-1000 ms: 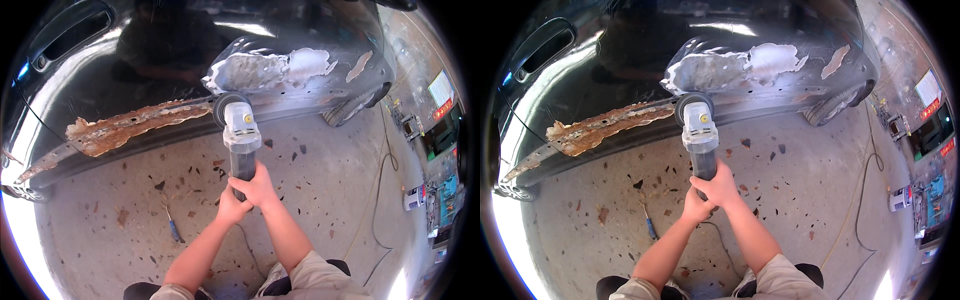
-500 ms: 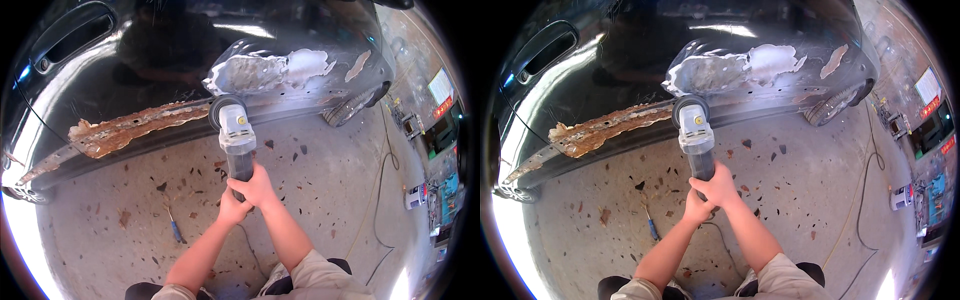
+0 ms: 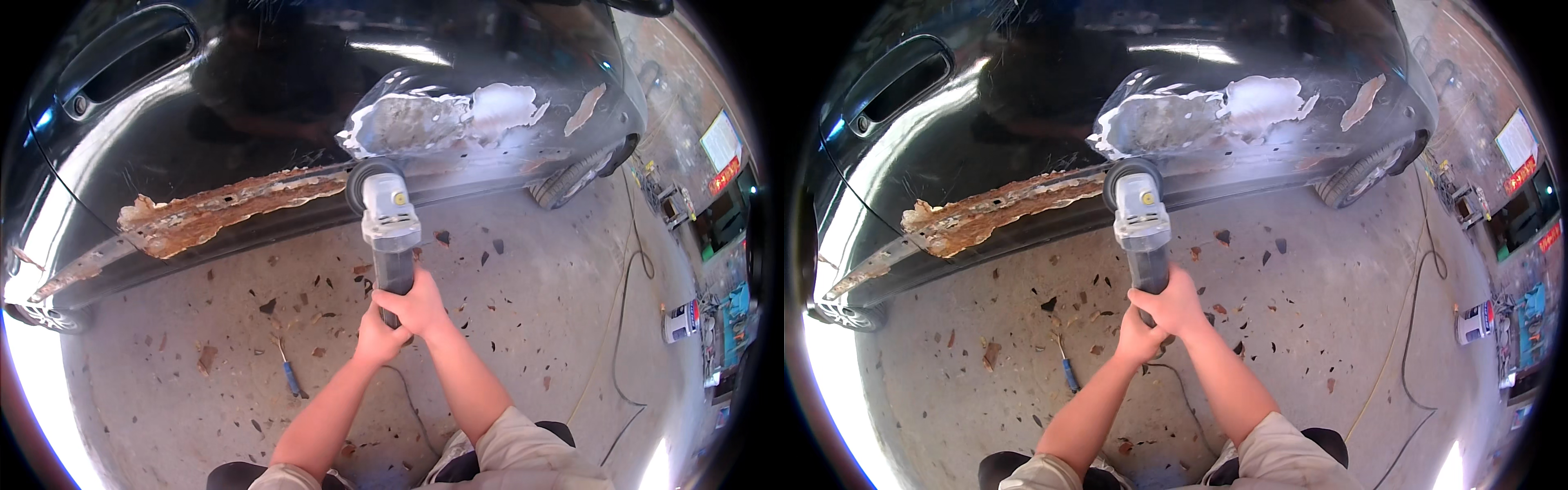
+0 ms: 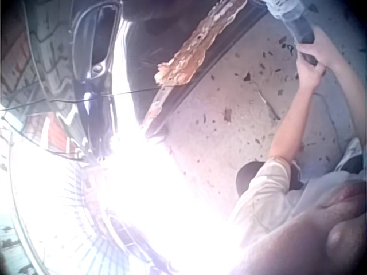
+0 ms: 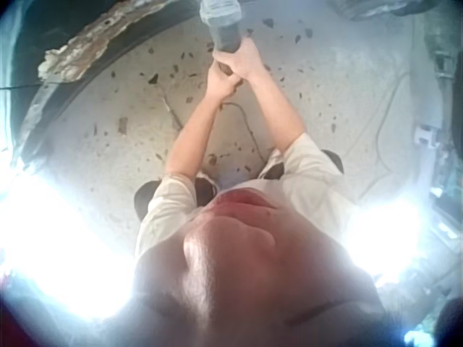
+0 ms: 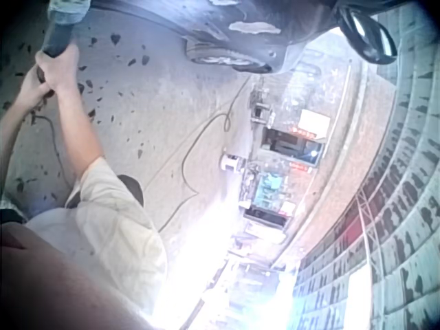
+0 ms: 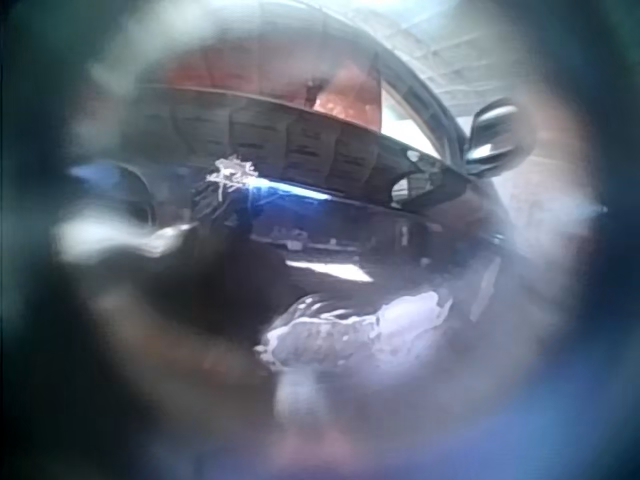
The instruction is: The person uses an angle grinder to remove rust and paint from the side of a black car door. Sparks fly as the tool grinds away the corroded surface, revealing bare metal underneath.
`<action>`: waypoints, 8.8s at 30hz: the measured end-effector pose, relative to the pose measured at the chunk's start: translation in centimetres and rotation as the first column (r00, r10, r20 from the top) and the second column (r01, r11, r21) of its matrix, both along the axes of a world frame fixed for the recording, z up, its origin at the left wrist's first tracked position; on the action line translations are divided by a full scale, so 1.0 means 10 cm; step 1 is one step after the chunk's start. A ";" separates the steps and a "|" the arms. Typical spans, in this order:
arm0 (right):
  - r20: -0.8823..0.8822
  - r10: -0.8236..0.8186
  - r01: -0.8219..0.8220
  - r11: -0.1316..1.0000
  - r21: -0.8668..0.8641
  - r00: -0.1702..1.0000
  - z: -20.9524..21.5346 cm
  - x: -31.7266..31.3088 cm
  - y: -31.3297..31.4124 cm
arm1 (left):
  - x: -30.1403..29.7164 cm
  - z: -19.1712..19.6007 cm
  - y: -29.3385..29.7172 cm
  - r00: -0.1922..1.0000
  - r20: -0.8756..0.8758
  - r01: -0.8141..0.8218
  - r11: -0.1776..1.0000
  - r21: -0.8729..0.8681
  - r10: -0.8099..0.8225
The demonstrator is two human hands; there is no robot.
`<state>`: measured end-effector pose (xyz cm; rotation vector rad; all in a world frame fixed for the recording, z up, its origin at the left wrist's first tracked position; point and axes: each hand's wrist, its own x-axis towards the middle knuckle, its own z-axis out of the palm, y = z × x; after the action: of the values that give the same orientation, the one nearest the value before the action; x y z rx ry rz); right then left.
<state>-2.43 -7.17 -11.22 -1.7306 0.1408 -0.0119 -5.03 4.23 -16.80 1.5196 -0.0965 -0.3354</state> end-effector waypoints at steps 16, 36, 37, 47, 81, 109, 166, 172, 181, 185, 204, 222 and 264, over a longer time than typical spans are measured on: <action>0.053 -0.014 0.018 0.998 -0.066 0.999 0.13 0.01 0.05 | 0.05 -0.24 -0.05 0.999 -0.041 0.007 0.996 -0.091 -0.011; 0.075 -0.018 0.031 0.985 -0.167 0.997 0.18 -0.02 0.02 | 0.06 -0.17 -0.15 0.997 0.071 0.015 0.970 -0.244 0.003; 0.065 -0.031 0.042 0.986 -0.164 0.997 0.22 0.00 0.02 | 0.09 -0.17 -0.15 0.998 0.060 0.049 0.957 -0.285 -0.033; 0.088 -0.094 0.113 0.961 -0.254 0.992 0.41 -0.02 0.09 | 0.11 -0.06 -0.12 0.995 0.044 0.097 0.924 -0.369 -0.087; 0.081 -0.046 0.078 0.886 -0.457 0.996 0.76 -0.03 0.10 | 0.04 0.14 -0.42 0.989 0.127 0.011 0.828 -0.560 0.073; 0.031 0.067 -0.034 0.790 -0.612 0.997 0.92 0.04 0.27 | -0.02 0.36 -0.49 0.975 0.008 -0.165 0.748 -0.642 0.221; -0.104 0.048 -0.107 0.719 -0.687 0.993 1.22 0.02 0.33 | -0.05 0.35 -0.69 0.974 -0.162 -0.225 0.711 -0.666 0.156; -0.036 0.033 -0.049 0.742 -0.668 0.999 1.19 0.01 0.29 | -0.04 0.43 -0.68 0.979 -0.047 -0.177 0.716 -0.675 0.197; -0.030 0.040 -0.050 0.733 -0.679 0.999 1.22 0.01 0.24 | -0.04 0.34 -0.79 0.979 -0.007 -0.154 0.720 -0.677 0.203; -0.067 0.035 -0.073 0.702 -0.708 0.997 1.25 0.03 0.29 | -0.01 0.38 -0.76 0.984 -0.034 -0.162 0.794 -0.586 0.176; -0.028 0.054 -0.058 0.703 -0.709 0.998 1.22 0.01 0.31 | -0.08 0.52 -0.71 0.970 -0.064 -0.219 0.729 -0.648 0.235; -0.041 0.038 -0.056 0.707 -0.705 0.998 1.25 0.00 0.35 | -0.03 0.42 -0.66 0.986 -0.021 -0.139 0.758 -0.637 0.163; -0.063 0.020 -0.059 0.692 -0.719 0.998 1.30 0.01 0.29 | 0.00 0.50 -0.68 0.987 -0.013 -0.131 0.749 -0.650 0.161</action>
<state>-2.32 -4.22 1.78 -2.5385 0.1454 0.0104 -5.07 -2.55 -11.85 0.8268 -0.1132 -0.1154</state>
